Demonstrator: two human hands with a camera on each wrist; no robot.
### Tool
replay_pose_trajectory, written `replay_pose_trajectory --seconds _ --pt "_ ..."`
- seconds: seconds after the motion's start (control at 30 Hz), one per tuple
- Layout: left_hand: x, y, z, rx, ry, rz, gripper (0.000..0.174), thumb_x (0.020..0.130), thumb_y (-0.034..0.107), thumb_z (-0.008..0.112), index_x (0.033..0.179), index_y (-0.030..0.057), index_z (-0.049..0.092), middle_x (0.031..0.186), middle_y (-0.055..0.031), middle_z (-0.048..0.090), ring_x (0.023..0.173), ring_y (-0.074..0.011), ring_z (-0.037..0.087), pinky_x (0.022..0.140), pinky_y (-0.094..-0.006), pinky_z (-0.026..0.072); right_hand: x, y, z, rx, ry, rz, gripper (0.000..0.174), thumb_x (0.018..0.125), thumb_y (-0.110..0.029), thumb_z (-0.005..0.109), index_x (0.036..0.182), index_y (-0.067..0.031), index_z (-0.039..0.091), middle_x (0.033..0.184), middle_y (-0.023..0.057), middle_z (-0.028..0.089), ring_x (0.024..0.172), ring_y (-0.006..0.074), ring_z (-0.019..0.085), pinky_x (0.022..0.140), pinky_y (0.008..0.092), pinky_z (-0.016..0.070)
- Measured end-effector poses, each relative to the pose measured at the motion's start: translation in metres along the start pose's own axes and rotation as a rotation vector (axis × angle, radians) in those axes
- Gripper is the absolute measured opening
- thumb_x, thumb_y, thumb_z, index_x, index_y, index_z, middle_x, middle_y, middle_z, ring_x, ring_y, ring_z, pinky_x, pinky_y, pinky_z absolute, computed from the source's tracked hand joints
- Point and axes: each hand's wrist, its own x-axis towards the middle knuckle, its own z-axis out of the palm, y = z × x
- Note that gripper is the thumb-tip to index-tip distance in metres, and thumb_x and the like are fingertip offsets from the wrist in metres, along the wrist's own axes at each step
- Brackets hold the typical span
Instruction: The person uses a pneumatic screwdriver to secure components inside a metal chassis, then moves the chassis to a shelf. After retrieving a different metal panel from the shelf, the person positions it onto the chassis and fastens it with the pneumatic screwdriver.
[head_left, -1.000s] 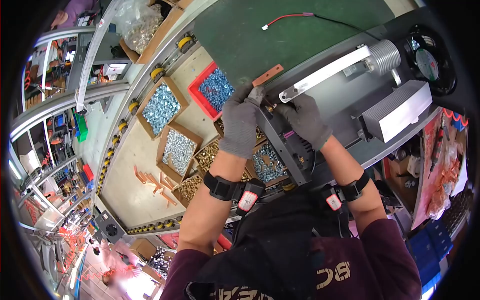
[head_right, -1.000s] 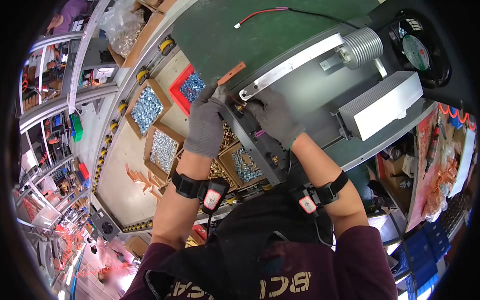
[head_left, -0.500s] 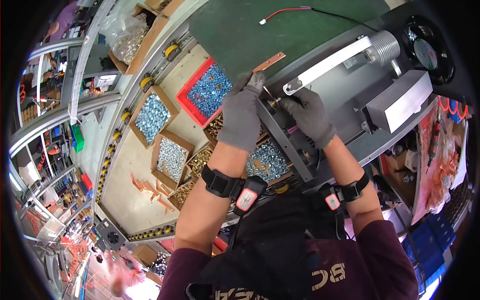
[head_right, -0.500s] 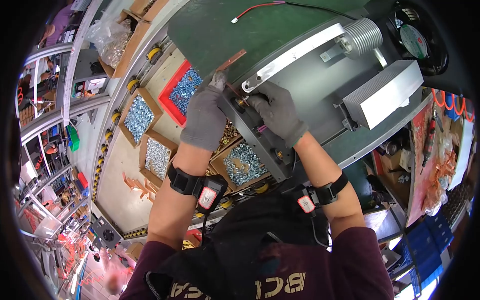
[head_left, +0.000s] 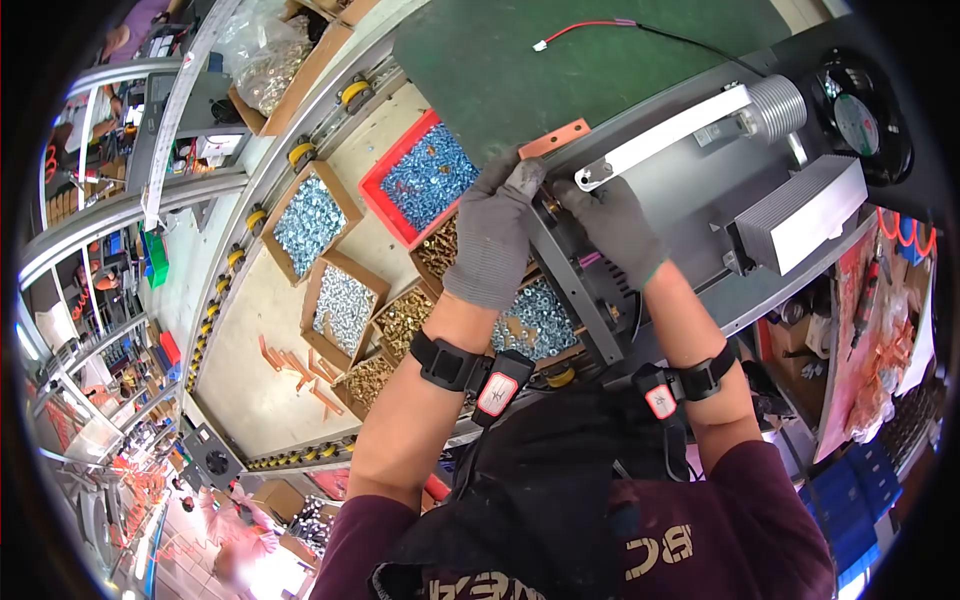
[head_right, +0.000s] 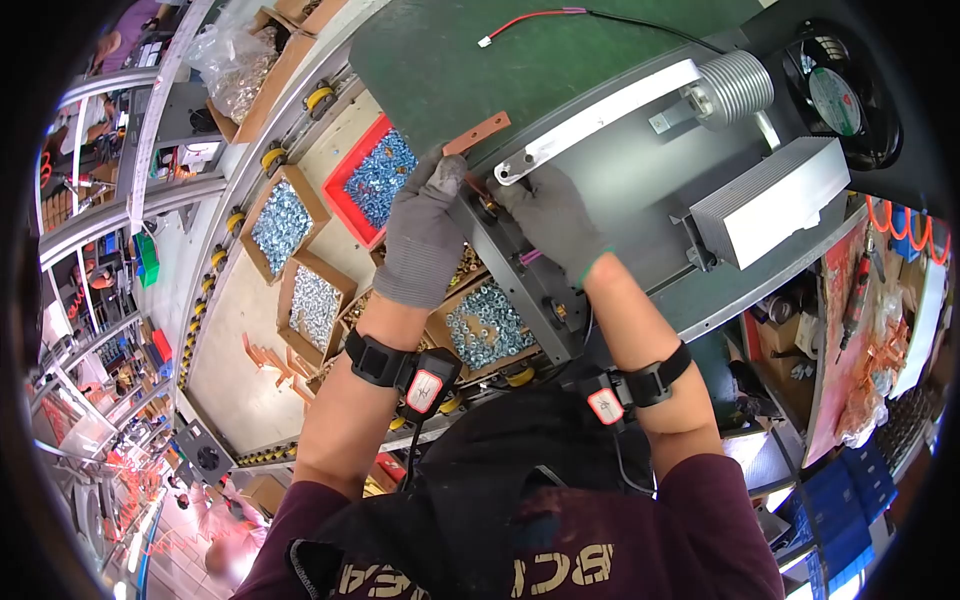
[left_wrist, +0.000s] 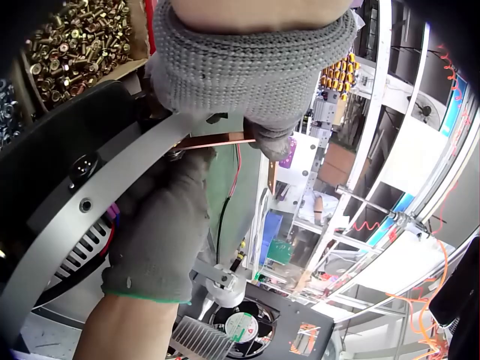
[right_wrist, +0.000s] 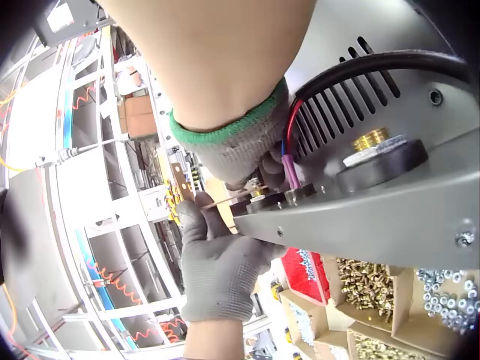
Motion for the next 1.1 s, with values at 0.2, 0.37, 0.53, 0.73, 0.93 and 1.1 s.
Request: replay_pose_trajectory --seconds 0.2,0.37,0.53,0.73,0.93,1.1 --pt "0.000 -0.002 0.003 0.081 0.013 0.014 0.025 0.088 0.012 0.063 0.109 -0.0005 0.059 0.092 -0.0039 0.063 0.082 -0.0090 0.058 0.069 -0.0205 0.0478 0.003 -0.006 -0.007 -0.098 -0.100 -0.030 0.025 0.086 -0.024 0.058 0.097 -0.0026 0.064 0.083 0.0161 0.065 0.074 0.0315 0.062 0.068 0.0373 0.0478" --pt "0.001 0.000 0.003 0.046 0.057 0.015 0.028 0.087 0.014 0.064 0.110 -0.0005 0.059 0.092 -0.0044 0.064 0.079 -0.0089 0.059 0.065 -0.0207 0.0485 0.006 0.005 -0.012 -0.353 -0.082 -0.005 0.037 0.089 -0.036 0.054 0.094 -0.0002 0.063 0.079 0.0185 0.063 0.073 0.0335 0.060 0.067 0.0390 0.0466" --pt "-0.002 0.001 0.006 0.088 0.065 0.009 0.031 0.087 0.016 0.065 0.112 -0.0009 0.058 0.088 -0.0033 0.062 0.074 -0.0081 0.057 0.059 -0.0203 0.0475 -0.002 -0.006 -0.032 -0.200 -0.228 0.102 0.054 0.091 -0.048 0.049 0.094 0.0040 0.060 0.075 0.0179 0.060 0.069 0.0256 0.057 0.066 0.0355 0.0453" --pt "-0.001 0.003 0.007 0.125 0.037 0.012 0.034 0.086 0.018 0.065 0.114 -0.0017 0.057 0.087 -0.0037 0.061 0.070 -0.0080 0.056 0.058 -0.0200 0.0467 -0.009 -0.006 -0.030 -0.098 -0.095 -0.072 0.047 0.091 -0.044 0.053 0.098 0.0016 0.063 0.077 0.0165 0.062 0.070 0.0224 0.058 0.066 0.0334 0.0460" --pt "0.012 0.029 -0.008 0.371 -0.232 -0.158 0.036 0.091 0.024 0.058 0.116 -0.0020 0.056 0.093 -0.0037 0.061 0.081 -0.0102 0.057 0.071 -0.0220 0.0458 -0.057 -0.067 -0.022 -0.326 -0.053 -0.103 0.024 0.086 -0.024 0.059 0.093 -0.0013 0.063 0.074 0.0148 0.061 0.073 0.0277 0.062 0.065 0.0353 0.0474" --pt "0.036 0.049 -0.018 0.757 -0.350 -0.176 0.041 0.086 0.028 0.064 0.113 -0.0020 0.059 0.088 -0.0026 0.061 0.078 -0.0096 0.055 0.068 -0.0236 0.0454 -0.091 -0.065 0.058 -0.872 -0.634 -0.331 0.017 0.078 -0.014 0.058 0.094 -0.0096 0.061 0.091 0.0091 0.058 0.087 0.0255 0.061 0.066 0.0387 0.0488"
